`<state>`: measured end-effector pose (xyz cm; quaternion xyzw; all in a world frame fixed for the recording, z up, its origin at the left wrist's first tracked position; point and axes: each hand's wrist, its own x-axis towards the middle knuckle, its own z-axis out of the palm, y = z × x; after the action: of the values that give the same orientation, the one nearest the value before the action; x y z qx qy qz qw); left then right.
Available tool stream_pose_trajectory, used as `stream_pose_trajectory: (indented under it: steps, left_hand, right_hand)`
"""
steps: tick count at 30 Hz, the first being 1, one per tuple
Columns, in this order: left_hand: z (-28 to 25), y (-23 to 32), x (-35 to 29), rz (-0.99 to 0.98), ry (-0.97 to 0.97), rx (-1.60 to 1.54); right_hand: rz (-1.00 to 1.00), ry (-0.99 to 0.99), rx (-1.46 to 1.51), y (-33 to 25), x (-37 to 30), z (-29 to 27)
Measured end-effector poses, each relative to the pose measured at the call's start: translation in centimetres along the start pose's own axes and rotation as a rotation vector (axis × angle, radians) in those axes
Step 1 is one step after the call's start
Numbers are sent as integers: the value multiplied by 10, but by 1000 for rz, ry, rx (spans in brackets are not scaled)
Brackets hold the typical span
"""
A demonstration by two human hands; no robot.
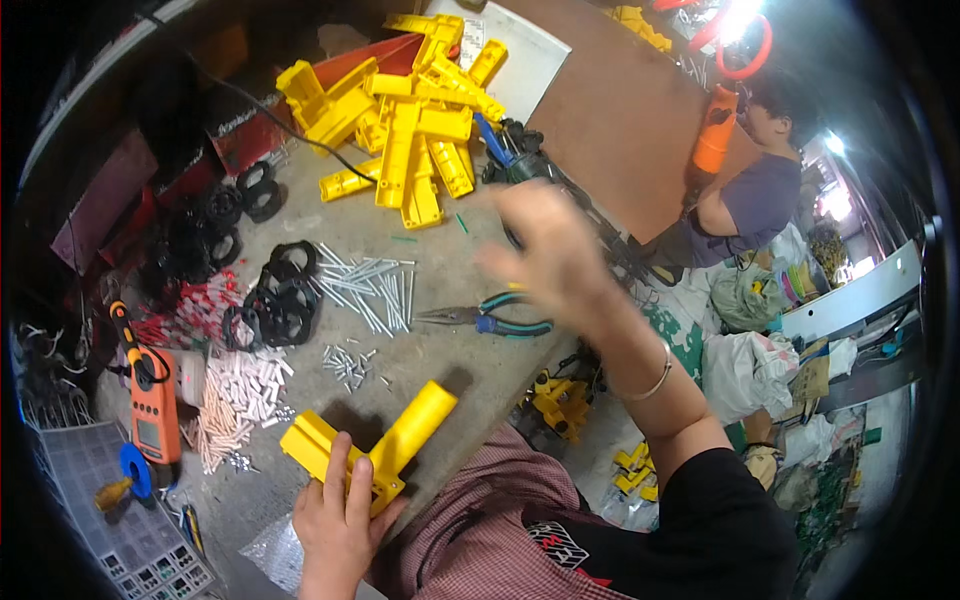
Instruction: Assembling and soldering components for a yellow handheld electronic device.
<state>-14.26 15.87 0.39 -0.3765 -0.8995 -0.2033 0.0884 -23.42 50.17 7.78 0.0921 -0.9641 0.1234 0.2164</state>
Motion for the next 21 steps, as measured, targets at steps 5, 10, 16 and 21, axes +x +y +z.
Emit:
stream_pose_trajectory:
  steps: [5,10,16,21]
  left_hand:
    - [-1,2,5,-26,-2,-78]
    - [0,0,10,-52,86,-105]
    - [-8,5,14,-98,-11,-117]
    - [-5,4,10,-91,7,-122]
  right_hand:
    - [381,7,-278,105,-46,2]
    - [376,-65,82,113,-49,-12]
    - [548,146,840,99,-51,-23]
    - [616,171,1326,54,-3,-24]
